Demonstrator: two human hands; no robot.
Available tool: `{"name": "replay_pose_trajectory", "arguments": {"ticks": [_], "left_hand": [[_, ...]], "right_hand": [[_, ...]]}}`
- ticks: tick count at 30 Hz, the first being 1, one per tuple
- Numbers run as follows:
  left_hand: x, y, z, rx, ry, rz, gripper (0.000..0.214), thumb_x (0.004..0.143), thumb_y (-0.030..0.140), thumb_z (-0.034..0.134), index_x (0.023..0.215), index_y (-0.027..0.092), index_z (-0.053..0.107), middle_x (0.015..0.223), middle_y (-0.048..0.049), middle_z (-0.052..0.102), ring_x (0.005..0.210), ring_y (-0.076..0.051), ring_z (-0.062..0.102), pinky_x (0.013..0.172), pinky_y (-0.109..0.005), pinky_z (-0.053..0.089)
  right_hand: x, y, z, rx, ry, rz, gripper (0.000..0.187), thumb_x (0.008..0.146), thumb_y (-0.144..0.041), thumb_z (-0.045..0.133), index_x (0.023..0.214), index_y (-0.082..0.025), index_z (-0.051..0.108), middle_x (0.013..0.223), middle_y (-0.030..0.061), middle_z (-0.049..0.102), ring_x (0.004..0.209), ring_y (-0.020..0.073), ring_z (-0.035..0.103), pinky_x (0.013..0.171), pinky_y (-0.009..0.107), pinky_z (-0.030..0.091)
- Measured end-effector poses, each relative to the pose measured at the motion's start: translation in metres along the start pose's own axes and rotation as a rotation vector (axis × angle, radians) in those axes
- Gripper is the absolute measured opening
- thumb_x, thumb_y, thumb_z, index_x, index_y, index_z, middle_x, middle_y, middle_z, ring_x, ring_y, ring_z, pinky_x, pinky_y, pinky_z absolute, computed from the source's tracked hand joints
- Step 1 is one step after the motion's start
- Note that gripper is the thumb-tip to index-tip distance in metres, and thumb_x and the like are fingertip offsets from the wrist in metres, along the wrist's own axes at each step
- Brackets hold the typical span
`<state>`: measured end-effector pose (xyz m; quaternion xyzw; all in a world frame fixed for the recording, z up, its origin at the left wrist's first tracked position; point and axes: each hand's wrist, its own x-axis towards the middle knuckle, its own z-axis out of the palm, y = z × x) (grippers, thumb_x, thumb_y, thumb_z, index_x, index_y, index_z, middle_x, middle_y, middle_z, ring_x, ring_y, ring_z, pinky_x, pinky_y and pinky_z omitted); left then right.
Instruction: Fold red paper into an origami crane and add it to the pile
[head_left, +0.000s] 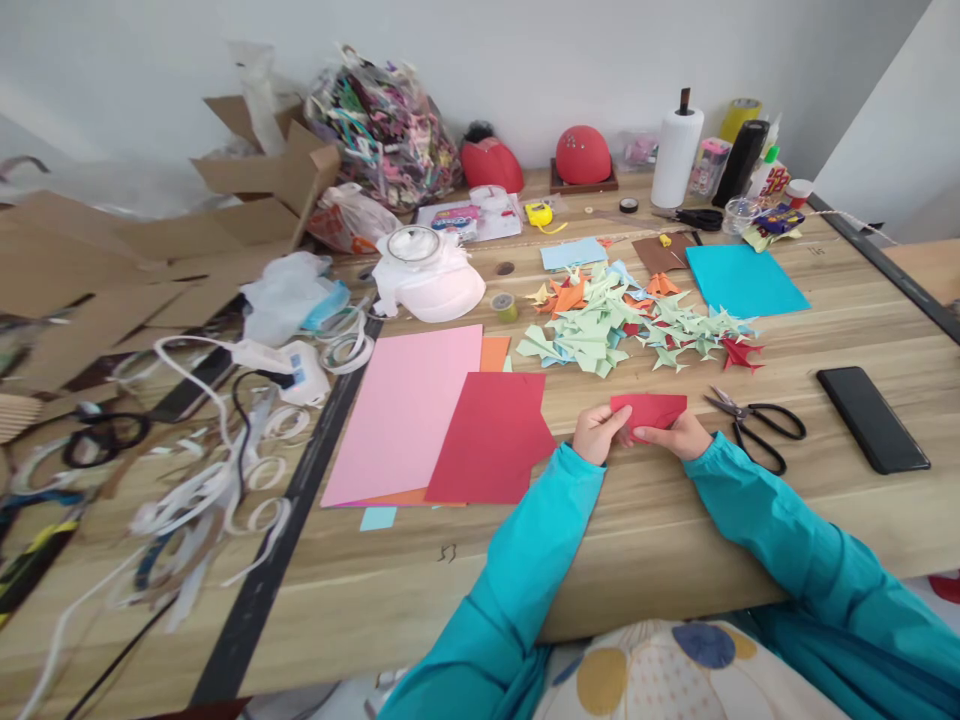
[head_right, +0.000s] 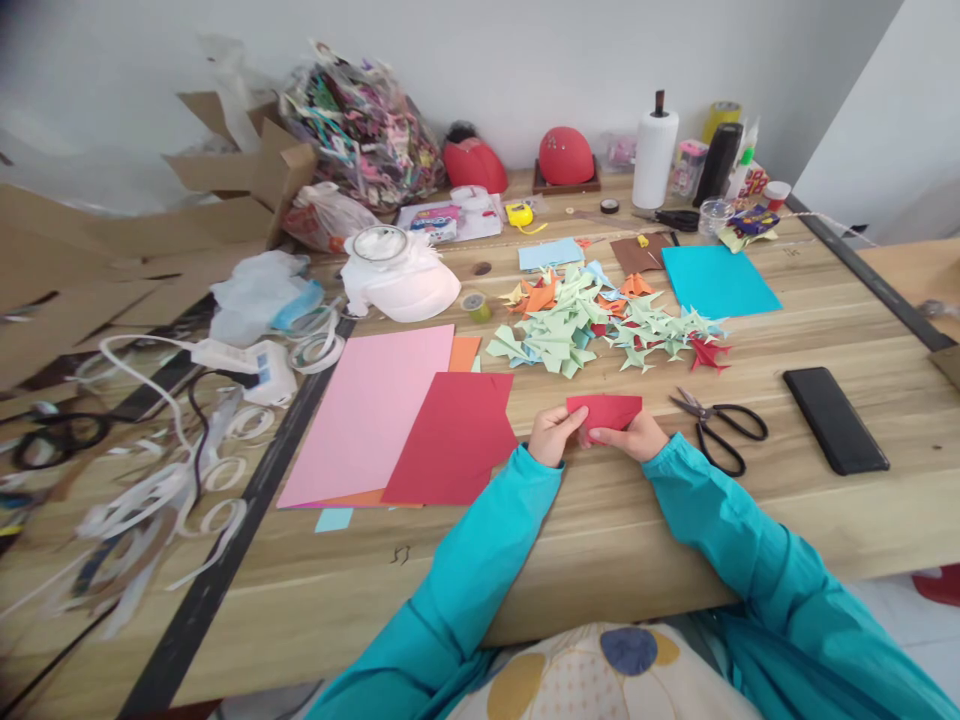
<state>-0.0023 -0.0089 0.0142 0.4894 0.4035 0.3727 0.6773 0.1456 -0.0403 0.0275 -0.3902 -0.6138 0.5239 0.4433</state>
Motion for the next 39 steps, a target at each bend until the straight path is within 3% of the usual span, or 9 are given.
{"name": "replay_pose_trajectory", "arguments": {"ticks": [5,11,18,26,29,32,39], "left_hand": [[0.002,-0.003,-0.001,-0.069,-0.017,-0.041,0.05,0.065,0.059,0.055,0.049,0.012,0.053,0.041,-0.0027,0.055,0.038,-0.011,0.052,0.041,-0.023,0.042],[0.001,-0.001,0.001,-0.01,-0.034,-0.015,0.039,0.053,0.047,0.072,0.059,0.011,0.058,0.043,-0.0009,0.056,0.039,-0.011,0.053,0.041,-0.023,0.044],[0.001,-0.002,0.001,-0.029,0.006,-0.031,0.041,0.053,0.046,0.071,0.07,0.009,0.062,0.047,-0.0009,0.059,0.039,-0.012,0.054,0.04,-0.024,0.045],[-0.006,0.004,0.005,0.002,-0.181,-0.041,0.04,0.051,0.047,0.072,0.061,0.01,0.062,0.053,-0.004,0.062,0.045,-0.01,0.055,0.046,-0.023,0.047],[-0.006,0.001,0.006,0.07,-0.176,-0.02,0.039,0.051,0.046,0.072,0.06,0.009,0.063,0.054,-0.0053,0.063,0.047,-0.011,0.055,0.049,-0.023,0.048],[-0.006,0.0,0.008,0.156,-0.179,0.003,0.033,0.056,0.043,0.07,0.062,0.011,0.065,0.054,-0.0052,0.063,0.048,-0.012,0.056,0.05,-0.023,0.048],[-0.004,0.008,0.007,0.102,-0.236,-0.047,0.032,0.057,0.042,0.069,0.056,0.011,0.063,0.049,-0.0038,0.061,0.044,-0.011,0.054,0.047,-0.023,0.046]], "right_hand": [[0.002,-0.002,0.001,0.039,-0.043,-0.012,0.029,0.075,-0.041,0.058,0.065,-0.014,0.058,0.066,0.003,0.06,0.064,0.0139,0.055,0.065,0.029,0.047],[-0.001,0.006,-0.002,0.004,0.034,0.038,0.027,0.07,-0.04,0.064,0.067,-0.013,0.061,0.063,0.0031,0.062,0.061,0.0134,0.056,0.059,0.026,0.048],[-0.002,0.009,-0.002,0.081,0.242,0.111,0.036,0.072,-0.047,0.058,0.064,-0.013,0.063,0.052,0.0017,0.06,0.046,0.0101,0.05,0.046,0.023,0.043],[-0.002,0.01,0.0,-0.013,0.246,0.104,0.035,0.075,-0.044,0.056,0.056,-0.014,0.06,0.048,0.0006,0.057,0.043,0.0094,0.046,0.042,0.022,0.038],[-0.001,0.011,0.0,-0.04,0.299,0.098,0.035,0.075,-0.044,0.056,0.059,-0.014,0.06,0.045,-0.0006,0.053,0.041,0.0085,0.043,0.039,0.021,0.034],[-0.002,0.013,0.0,-0.066,0.253,0.092,0.038,0.076,-0.045,0.054,0.055,-0.014,0.058,0.042,-0.0009,0.05,0.04,0.0081,0.041,0.038,0.021,0.032],[-0.002,0.012,0.001,-0.101,0.25,0.111,0.047,0.077,-0.049,0.051,0.044,-0.014,0.051,0.039,-0.0014,0.047,0.038,0.0068,0.039,0.037,0.02,0.032]]}}
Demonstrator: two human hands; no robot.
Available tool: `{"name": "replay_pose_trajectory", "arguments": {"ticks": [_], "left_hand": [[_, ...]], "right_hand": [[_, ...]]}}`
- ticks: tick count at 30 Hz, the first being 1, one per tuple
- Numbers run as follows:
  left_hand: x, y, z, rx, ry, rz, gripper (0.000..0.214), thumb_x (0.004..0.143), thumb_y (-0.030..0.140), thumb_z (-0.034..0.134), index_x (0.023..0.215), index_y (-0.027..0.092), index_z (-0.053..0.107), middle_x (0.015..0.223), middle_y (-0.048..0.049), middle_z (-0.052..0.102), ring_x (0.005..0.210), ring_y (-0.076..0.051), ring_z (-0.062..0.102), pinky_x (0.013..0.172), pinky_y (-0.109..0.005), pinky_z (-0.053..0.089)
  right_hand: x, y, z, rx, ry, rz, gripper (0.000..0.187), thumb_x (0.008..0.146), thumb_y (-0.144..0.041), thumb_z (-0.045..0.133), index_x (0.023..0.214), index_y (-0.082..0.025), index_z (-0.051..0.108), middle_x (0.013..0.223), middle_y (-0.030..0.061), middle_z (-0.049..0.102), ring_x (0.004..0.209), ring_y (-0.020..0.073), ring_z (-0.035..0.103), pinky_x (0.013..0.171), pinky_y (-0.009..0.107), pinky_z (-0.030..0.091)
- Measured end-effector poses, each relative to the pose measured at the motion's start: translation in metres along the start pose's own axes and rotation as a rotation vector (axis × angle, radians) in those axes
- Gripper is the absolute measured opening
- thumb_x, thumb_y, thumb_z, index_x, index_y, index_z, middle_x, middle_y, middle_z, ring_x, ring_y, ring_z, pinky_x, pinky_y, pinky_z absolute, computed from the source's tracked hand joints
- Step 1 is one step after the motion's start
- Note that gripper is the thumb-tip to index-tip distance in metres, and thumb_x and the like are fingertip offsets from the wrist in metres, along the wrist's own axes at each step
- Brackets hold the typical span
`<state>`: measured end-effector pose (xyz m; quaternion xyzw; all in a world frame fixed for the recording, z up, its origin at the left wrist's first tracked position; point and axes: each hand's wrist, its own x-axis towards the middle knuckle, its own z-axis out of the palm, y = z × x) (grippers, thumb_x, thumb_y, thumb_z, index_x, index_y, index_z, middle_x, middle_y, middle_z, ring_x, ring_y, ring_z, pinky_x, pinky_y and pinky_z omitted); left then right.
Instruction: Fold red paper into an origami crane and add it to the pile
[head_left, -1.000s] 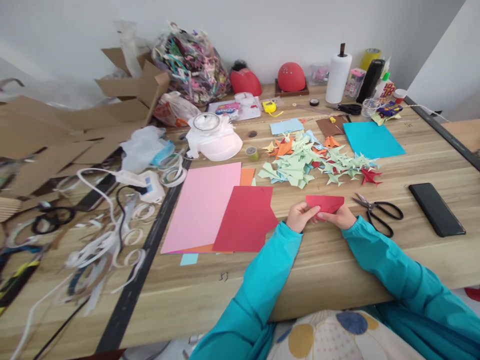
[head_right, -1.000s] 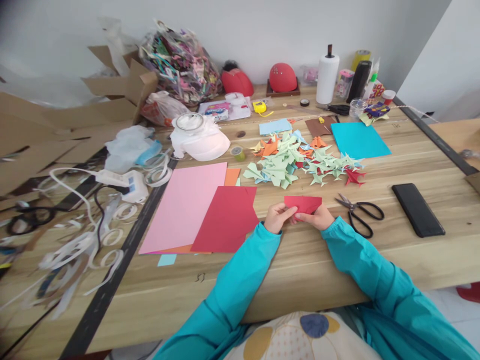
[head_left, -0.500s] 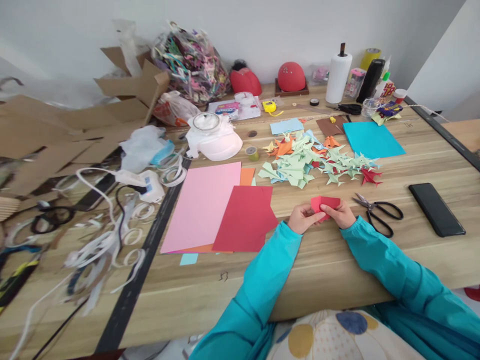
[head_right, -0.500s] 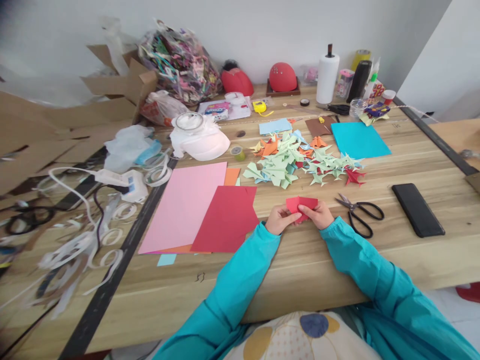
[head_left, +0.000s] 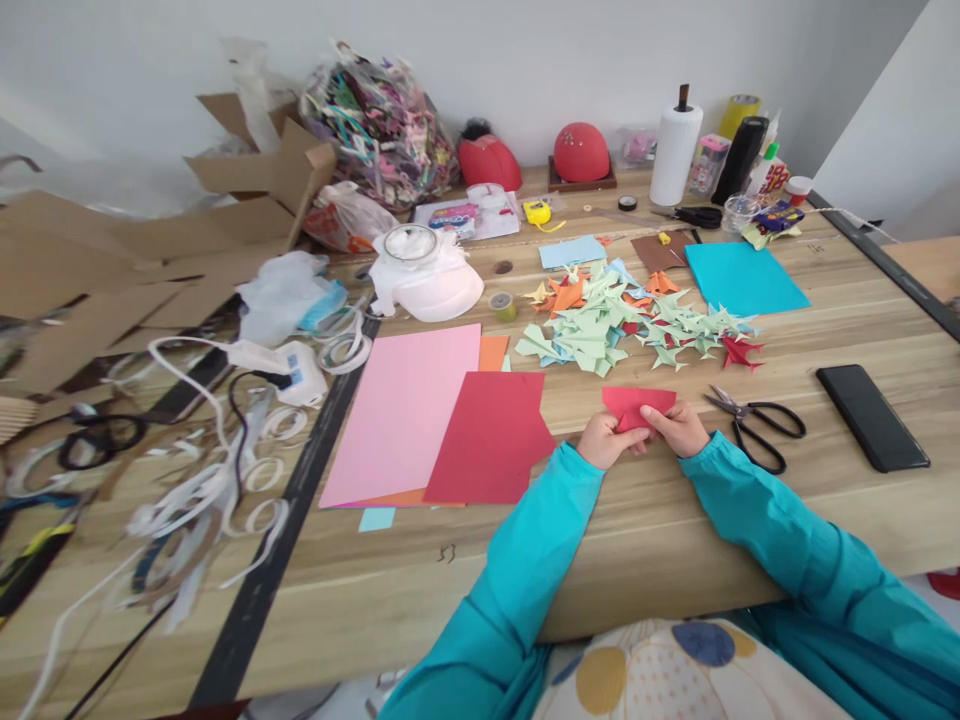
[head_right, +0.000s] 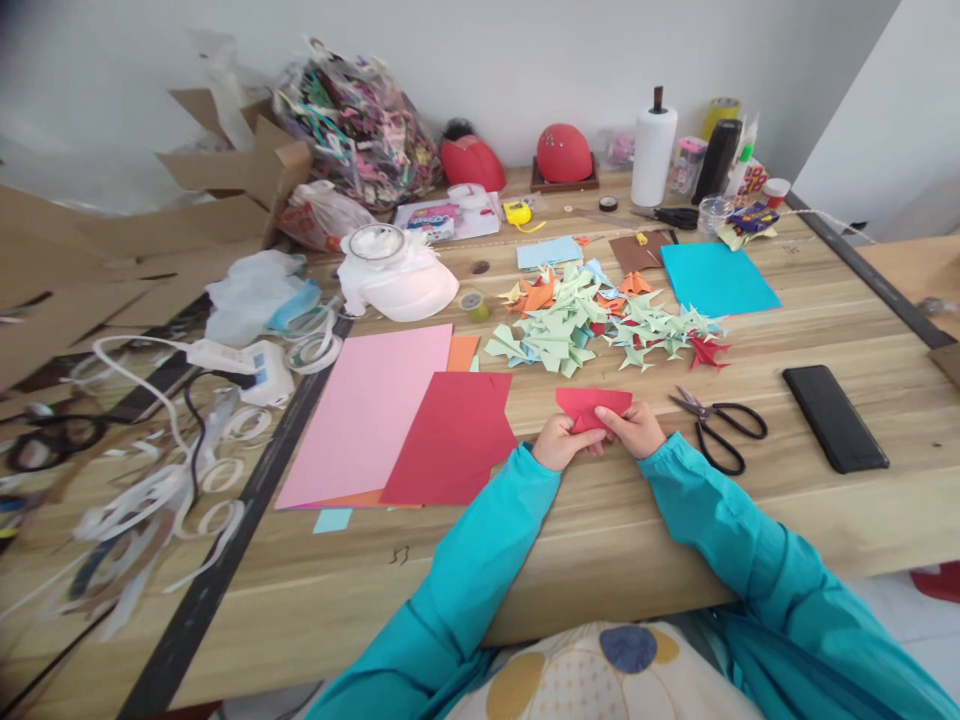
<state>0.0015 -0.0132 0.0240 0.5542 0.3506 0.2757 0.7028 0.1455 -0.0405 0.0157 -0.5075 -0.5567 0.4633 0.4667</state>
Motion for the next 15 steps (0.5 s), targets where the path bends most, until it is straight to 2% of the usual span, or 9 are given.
{"name": "replay_pose_trajectory", "arguments": {"ticks": [6,10,15], "left_hand": [[-0.0004,0.0,-0.0015,-0.036,0.003,-0.037,0.033,0.054,0.042,0.071,0.051,0.011,0.062,0.047,-0.0041,0.06,0.043,-0.011,0.053,0.047,-0.022,0.045],[0.0004,-0.0022,-0.0021,-0.076,0.002,-0.053,0.034,0.052,0.042,0.073,0.055,0.01,0.063,0.047,-0.004,0.06,0.043,-0.011,0.054,0.046,-0.022,0.045],[0.0009,-0.0042,-0.0019,-0.097,0.001,-0.065,0.037,0.051,0.043,0.073,0.06,0.009,0.063,0.047,-0.0038,0.06,0.043,-0.012,0.054,0.046,-0.023,0.045]], "right_hand": [[0.0006,0.0014,0.0014,0.028,0.051,0.076,0.052,0.074,-0.056,0.049,0.043,-0.015,0.051,0.038,-0.0002,0.049,0.036,0.0078,0.042,0.037,0.021,0.035],[0.0006,0.0022,0.0001,0.03,0.084,0.186,0.061,0.072,-0.066,0.042,0.04,-0.015,0.052,0.037,0.0021,0.051,0.036,0.009,0.045,0.039,0.022,0.037],[-0.0018,-0.0012,0.001,0.04,0.113,0.233,0.065,0.071,-0.07,0.036,0.038,-0.016,0.051,0.036,0.0031,0.051,0.038,0.0104,0.047,0.042,0.023,0.038]]}}
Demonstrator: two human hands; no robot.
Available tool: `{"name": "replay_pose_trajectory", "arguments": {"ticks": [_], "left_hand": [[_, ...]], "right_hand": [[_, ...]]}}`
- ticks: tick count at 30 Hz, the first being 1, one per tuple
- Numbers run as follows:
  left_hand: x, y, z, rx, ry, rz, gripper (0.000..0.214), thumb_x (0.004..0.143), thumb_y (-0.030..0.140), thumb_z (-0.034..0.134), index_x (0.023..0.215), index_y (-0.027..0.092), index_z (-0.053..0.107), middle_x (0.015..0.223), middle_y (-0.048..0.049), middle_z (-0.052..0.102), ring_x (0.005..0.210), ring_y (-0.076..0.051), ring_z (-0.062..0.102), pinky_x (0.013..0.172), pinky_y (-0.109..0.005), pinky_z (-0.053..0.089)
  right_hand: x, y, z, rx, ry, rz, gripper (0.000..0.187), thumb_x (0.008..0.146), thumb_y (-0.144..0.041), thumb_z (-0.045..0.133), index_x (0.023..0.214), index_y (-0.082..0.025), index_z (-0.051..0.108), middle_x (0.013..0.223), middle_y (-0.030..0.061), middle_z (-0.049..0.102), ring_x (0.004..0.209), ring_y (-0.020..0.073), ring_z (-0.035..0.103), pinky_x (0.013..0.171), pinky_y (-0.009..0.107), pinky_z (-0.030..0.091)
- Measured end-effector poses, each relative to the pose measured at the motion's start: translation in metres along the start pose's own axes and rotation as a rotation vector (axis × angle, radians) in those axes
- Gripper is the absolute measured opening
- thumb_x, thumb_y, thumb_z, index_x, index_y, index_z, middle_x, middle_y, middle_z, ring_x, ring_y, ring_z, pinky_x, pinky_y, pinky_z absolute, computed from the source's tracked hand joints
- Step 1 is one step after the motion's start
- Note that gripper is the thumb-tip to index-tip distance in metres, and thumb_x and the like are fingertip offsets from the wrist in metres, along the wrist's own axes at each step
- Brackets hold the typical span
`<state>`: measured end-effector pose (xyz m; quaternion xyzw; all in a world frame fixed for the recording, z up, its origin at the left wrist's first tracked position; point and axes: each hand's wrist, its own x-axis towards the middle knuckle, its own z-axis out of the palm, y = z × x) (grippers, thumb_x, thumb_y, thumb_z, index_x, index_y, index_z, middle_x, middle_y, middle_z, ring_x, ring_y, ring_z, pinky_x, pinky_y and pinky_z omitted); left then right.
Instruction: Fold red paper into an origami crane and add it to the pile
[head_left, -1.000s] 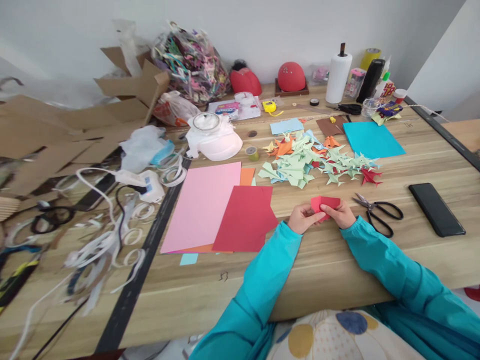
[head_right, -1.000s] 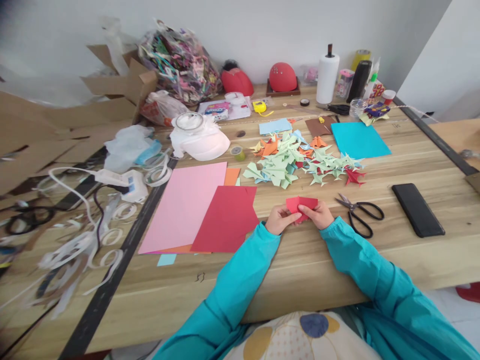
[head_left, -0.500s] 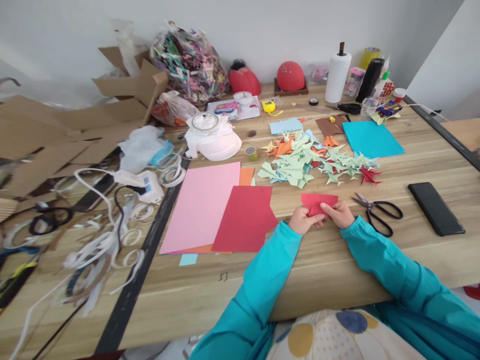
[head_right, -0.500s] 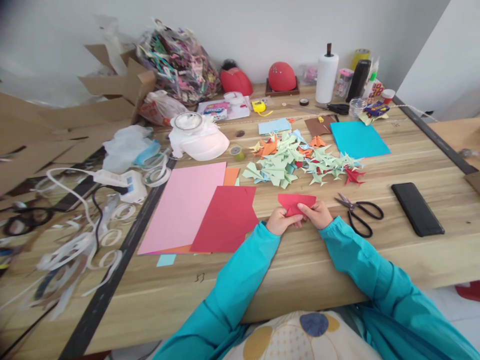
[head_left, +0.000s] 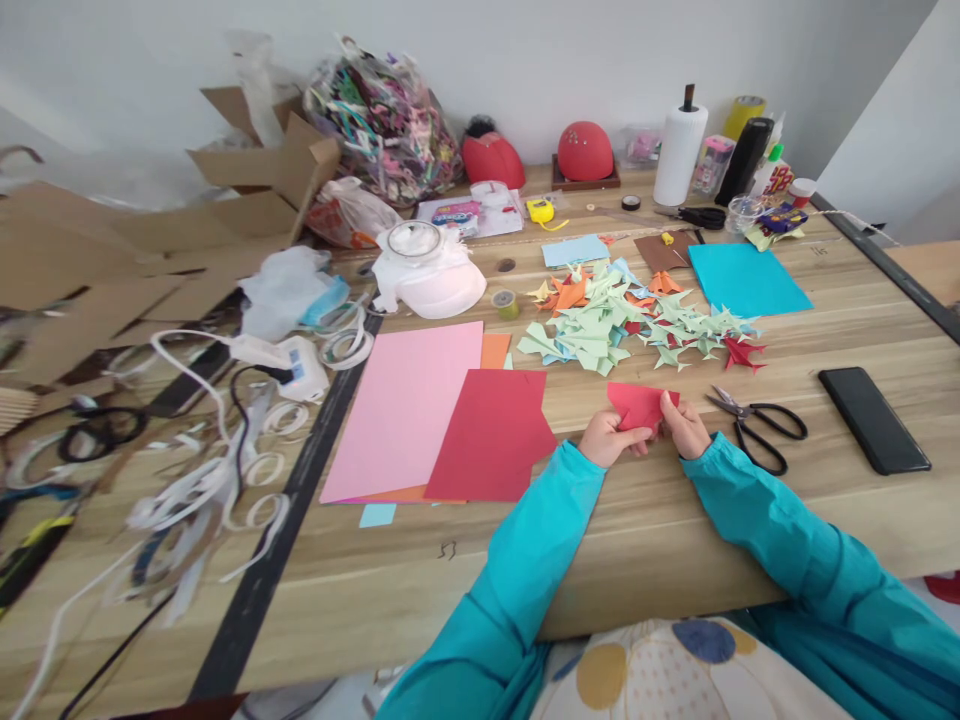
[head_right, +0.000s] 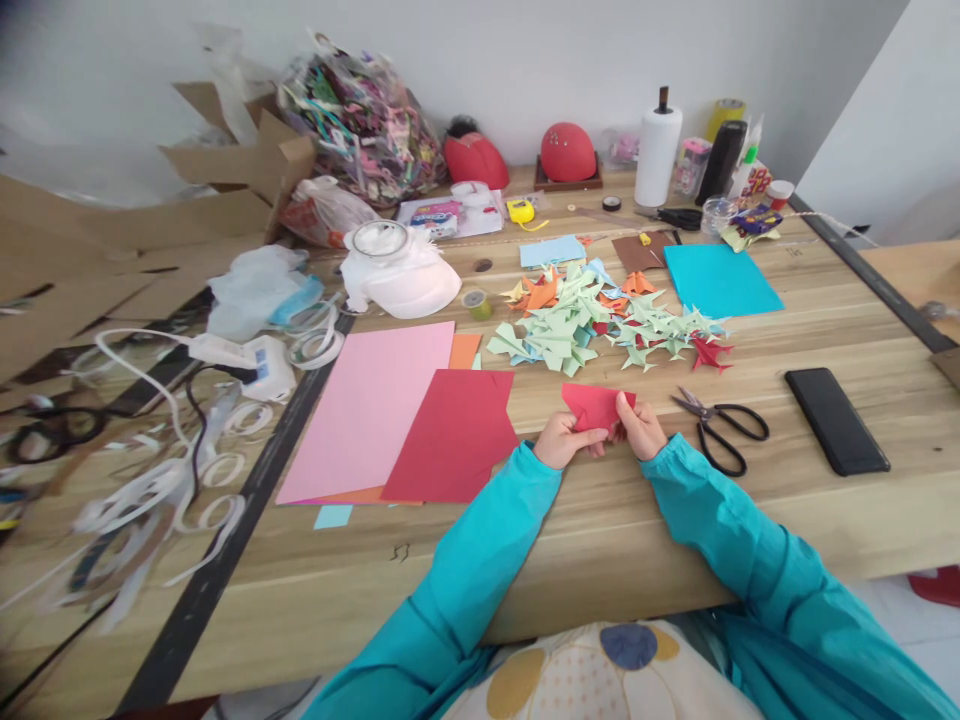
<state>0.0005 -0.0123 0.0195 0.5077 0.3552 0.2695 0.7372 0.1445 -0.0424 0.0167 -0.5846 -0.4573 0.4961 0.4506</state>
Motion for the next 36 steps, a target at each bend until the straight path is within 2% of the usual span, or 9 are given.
{"name": "replay_pose_trajectory", "arguments": {"ticks": [6,8,11,14,18,22,29,36], "left_hand": [[-0.0005,0.0007,0.0006,0.014,-0.014,0.016,0.038,0.053,0.045,0.072,0.06,0.009,0.062,0.048,-0.0034,0.06,0.043,-0.012,0.054,0.045,-0.023,0.045],[-0.0004,0.0009,0.0002,0.032,-0.031,0.03,0.037,0.054,0.045,0.071,0.061,0.009,0.063,0.047,-0.0029,0.06,0.042,-0.011,0.053,0.045,-0.023,0.045],[-0.0002,0.0009,-0.0005,0.078,-0.054,0.043,0.035,0.057,0.043,0.07,0.061,0.009,0.063,0.047,-0.0028,0.059,0.043,-0.011,0.053,0.046,-0.023,0.044],[-0.0001,-0.0002,-0.0006,0.092,-0.067,0.044,0.034,0.057,0.042,0.07,0.058,0.009,0.062,0.048,-0.0032,0.059,0.045,-0.011,0.053,0.047,-0.023,0.045],[0.0004,-0.0032,0.0,0.044,-0.063,0.045,0.036,0.056,0.044,0.07,0.059,0.009,0.06,0.051,-0.0035,0.06,0.046,-0.011,0.054,0.048,-0.024,0.045],[0.0012,-0.0058,-0.0011,0.003,-0.038,0.052,0.039,0.059,0.048,0.067,0.063,0.01,0.059,0.051,-0.0033,0.059,0.045,-0.012,0.054,0.047,-0.025,0.045],[0.0014,-0.0039,-0.0034,0.108,-0.056,0.166,0.039,0.066,0.048,0.06,0.051,0.012,0.055,0.046,-0.0021,0.056,0.048,-0.011,0.053,0.055,-0.025,0.043],[-0.0001,-0.0044,-0.0026,0.091,-0.006,0.119,0.036,0.066,0.047,0.061,0.058,0.012,0.056,0.045,0.0004,0.054,0.039,-0.009,0.047,0.044,-0.022,0.038]], "right_hand": [[0.0012,0.0034,-0.0018,0.031,-0.003,-0.001,0.066,0.073,-0.07,0.032,0.039,-0.017,0.051,0.038,0.0028,0.052,0.038,0.0108,0.048,0.043,0.024,0.039],[0.0029,0.0047,-0.0039,0.035,-0.067,-0.041,0.061,0.072,-0.067,0.039,0.041,-0.016,0.052,0.038,0.0021,0.051,0.038,0.0105,0.046,0.042,0.024,0.038],[0.0035,0.0031,-0.0055,0.012,-0.237,-0.16,0.046,0.071,-0.056,0.054,0.049,-0.015,0.056,0.043,0.0008,0.054,0.041,0.0096,0.045,0.043,0.023,0.037],[0.0017,-0.0007,-0.0048,-0.007,-0.322,-0.243,0.037,0.075,-0.047,0.055,0.057,-0.015,0.057,0.048,0.0002,0.056,0.045,0.0091,0.045,0.044,0.022,0.038],[0.0007,-0.0008,-0.0033,-0.014,-0.26,-0.269,0.034,0.078,-0.043,0.053,0.06,-0.014,0.056,0.048,0.0001,0.055,0.046,0.0093,0.047,0.045,0.022,0.04],[0.0034,0.0047,-0.0025,0.022,-0.15,-0.229,0.036,0.077,-0.045,0.053,0.058,-0.014,0.054,0.047,-0.0007,0.051,0.043,0.0085,0.045,0.042,0.021,0.038],[0.0039,0.007,-0.0018,-0.025,-0.211,-0.257,0.039,0.076,-0.048,0.052,0.056,-0.015,0.053,0.048,-0.0003,0.051,0.045,0.009,0.046,0.044,0.022,0.04],[0.0037,0.0071,-0.003,-0.066,-0.187,-0.269,0.044,0.078,-0.049,0.05,0.049,-0.016,0.048,0.044,-0.0015,0.048,0.043,0.008,0.044,0.043,0.021,0.037]]}}
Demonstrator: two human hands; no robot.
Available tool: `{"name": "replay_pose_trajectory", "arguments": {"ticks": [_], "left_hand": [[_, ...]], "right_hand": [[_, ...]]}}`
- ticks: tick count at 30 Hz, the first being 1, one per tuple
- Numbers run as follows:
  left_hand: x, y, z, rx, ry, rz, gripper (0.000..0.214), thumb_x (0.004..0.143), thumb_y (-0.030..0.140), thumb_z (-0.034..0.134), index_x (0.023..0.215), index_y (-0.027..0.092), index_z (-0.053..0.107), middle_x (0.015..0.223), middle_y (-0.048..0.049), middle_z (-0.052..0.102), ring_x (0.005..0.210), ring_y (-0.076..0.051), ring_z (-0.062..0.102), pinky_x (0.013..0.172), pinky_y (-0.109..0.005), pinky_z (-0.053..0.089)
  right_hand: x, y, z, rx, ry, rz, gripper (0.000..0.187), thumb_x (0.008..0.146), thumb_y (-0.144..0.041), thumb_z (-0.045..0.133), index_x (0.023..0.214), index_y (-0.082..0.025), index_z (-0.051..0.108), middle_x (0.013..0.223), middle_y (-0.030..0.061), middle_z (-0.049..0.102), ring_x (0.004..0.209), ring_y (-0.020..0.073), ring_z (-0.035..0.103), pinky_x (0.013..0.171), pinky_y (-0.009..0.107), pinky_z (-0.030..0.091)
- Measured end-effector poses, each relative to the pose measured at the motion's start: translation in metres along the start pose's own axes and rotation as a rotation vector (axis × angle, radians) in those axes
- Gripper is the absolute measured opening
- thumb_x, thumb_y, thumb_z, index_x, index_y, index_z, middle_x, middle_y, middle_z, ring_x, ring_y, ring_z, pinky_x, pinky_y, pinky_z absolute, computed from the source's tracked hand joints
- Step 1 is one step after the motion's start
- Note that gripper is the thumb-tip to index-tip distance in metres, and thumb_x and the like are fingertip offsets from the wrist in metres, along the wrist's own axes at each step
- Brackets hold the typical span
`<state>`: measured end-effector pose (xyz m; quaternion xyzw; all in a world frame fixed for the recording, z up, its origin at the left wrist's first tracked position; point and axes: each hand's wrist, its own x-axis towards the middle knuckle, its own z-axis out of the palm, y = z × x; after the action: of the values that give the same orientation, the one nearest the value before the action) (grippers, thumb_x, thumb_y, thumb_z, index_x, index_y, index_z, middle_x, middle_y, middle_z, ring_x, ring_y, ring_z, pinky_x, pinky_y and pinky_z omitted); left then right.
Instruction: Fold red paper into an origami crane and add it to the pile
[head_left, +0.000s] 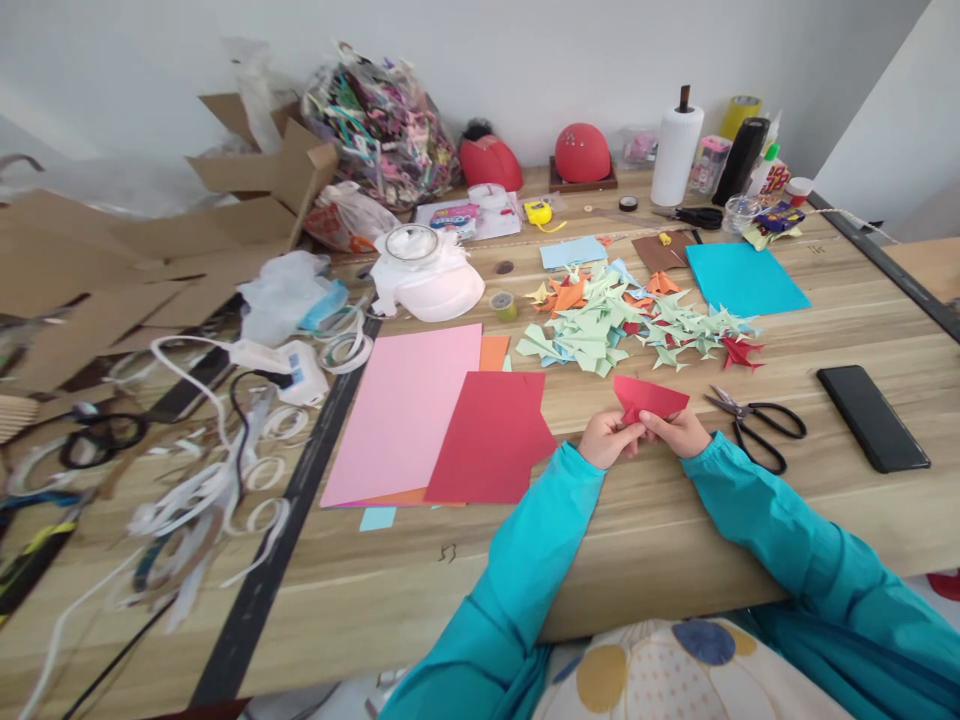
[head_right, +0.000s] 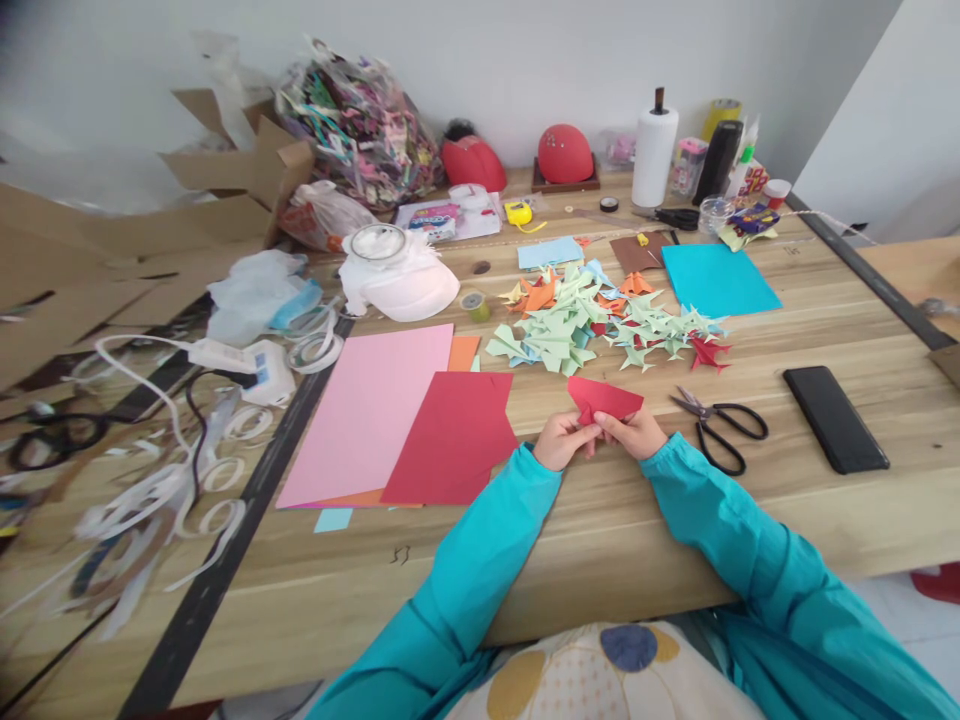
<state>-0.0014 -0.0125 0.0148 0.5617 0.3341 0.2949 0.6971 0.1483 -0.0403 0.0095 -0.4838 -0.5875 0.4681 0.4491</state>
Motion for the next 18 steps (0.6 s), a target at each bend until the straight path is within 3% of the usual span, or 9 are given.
{"name": "replay_pose_trajectory", "arguments": {"ticks": [7,14,18], "left_hand": [[0.0016,-0.0032,-0.0037,0.042,0.085,-0.011,0.04,0.067,0.049,0.059,0.05,0.014,0.047,0.041,0.0018,0.05,0.035,-0.007,0.043,0.038,-0.02,0.033],[0.0012,-0.0056,-0.0034,0.03,0.068,-0.025,0.035,0.069,0.043,0.057,0.051,0.013,0.051,0.04,0.0012,0.051,0.037,-0.007,0.044,0.041,-0.02,0.033],[0.0012,-0.0034,-0.0019,-0.023,0.099,-0.044,0.033,0.064,0.042,0.062,0.052,0.014,0.05,0.044,0.0014,0.053,0.036,-0.007,0.045,0.039,-0.02,0.034]], "right_hand": [[-0.0002,-0.0013,0.0011,0.048,-0.009,0.087,0.043,0.071,-0.054,0.055,0.053,-0.015,0.053,0.046,-0.0003,0.052,0.043,0.0083,0.046,0.043,0.021,0.04],[-0.0012,-0.0003,0.0,0.037,-0.037,0.03,0.032,0.071,-0.046,0.059,0.065,-0.015,0.056,0.052,-0.001,0.053,0.047,0.0088,0.048,0.045,0.021,0.041],[-0.0008,0.0005,-0.0025,0.033,-0.074,0.013,0.032,0.071,-0.046,0.06,0.064,-0.014,0.057,0.052,-0.0009,0.054,0.047,0.0085,0.047,0.043,0.02,0.039]]}}
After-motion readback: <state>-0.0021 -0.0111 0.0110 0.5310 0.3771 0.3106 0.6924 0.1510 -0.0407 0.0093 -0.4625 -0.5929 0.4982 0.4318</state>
